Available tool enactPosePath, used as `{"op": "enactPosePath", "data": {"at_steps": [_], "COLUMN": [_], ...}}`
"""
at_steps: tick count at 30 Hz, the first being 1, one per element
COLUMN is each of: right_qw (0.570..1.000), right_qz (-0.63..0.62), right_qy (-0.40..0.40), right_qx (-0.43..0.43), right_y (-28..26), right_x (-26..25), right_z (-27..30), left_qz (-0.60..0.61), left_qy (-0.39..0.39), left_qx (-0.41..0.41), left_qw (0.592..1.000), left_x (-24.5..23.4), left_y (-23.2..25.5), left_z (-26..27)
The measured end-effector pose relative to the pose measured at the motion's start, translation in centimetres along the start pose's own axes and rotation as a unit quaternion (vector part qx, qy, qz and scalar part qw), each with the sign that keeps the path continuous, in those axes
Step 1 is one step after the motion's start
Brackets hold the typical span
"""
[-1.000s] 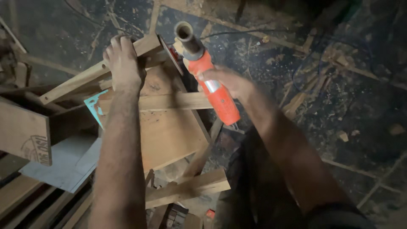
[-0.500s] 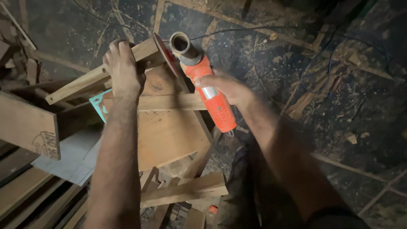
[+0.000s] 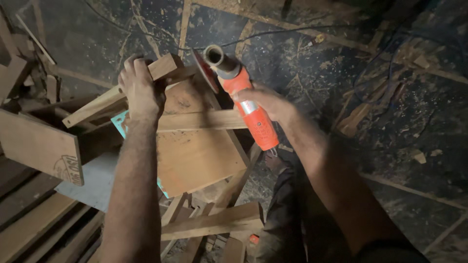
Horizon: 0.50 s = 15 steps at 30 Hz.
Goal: The person uses an angle grinder with a sanding disc to smooth the edges of small wooden planks. They hold the wood with one hand and operate the tool with the other, repeatedly sanding different pieces and occasionally inspecting the finished edges.
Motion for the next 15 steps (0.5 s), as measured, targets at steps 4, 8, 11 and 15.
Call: {"op": "enactPosePath", "data": {"at_steps": [4, 8, 11, 15], "right_qw": [1.0, 0.998, 0.999, 0.999], "right_qz": [0.019, 0.019, 0.036, 0.039], "right_qy": [0.004, -0.057, -0.017, -0.002], "right_qx": [0.004, -0.015, 0.005, 0.018], "right_y": [-1.0, -1.4, -1.6, -2.2], "right_x": [1.4, 3.0, 3.2, 3.4], "right_z": [-0.3, 0.3, 0.2, 0.3], "left_qz": [-0.008, -0.002, -0.012, -0.007], "left_qy": [0.003, 0.005, 0.006, 0.01], "left_qx": [0.003, 0.001, -0.005, -0.004], "left_qw": [1.0, 1.0, 1.0, 1.0], "left_x": [-0.2, -0.1, 0.1, 0.1], "left_y": [0.2, 0.1, 0.0, 0.1], "left_z": [-0.2, 0.1, 0.1, 0.0]}}
Point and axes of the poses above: each hand's wrist, its own z-axis away from the middle knuckle, its own x-axis out of the palm, y = z × x, the point moved 5 cm from there along -z, towards the middle knuckle, and after that the axes turned 3 degrees about z, right-handed, at the moved point
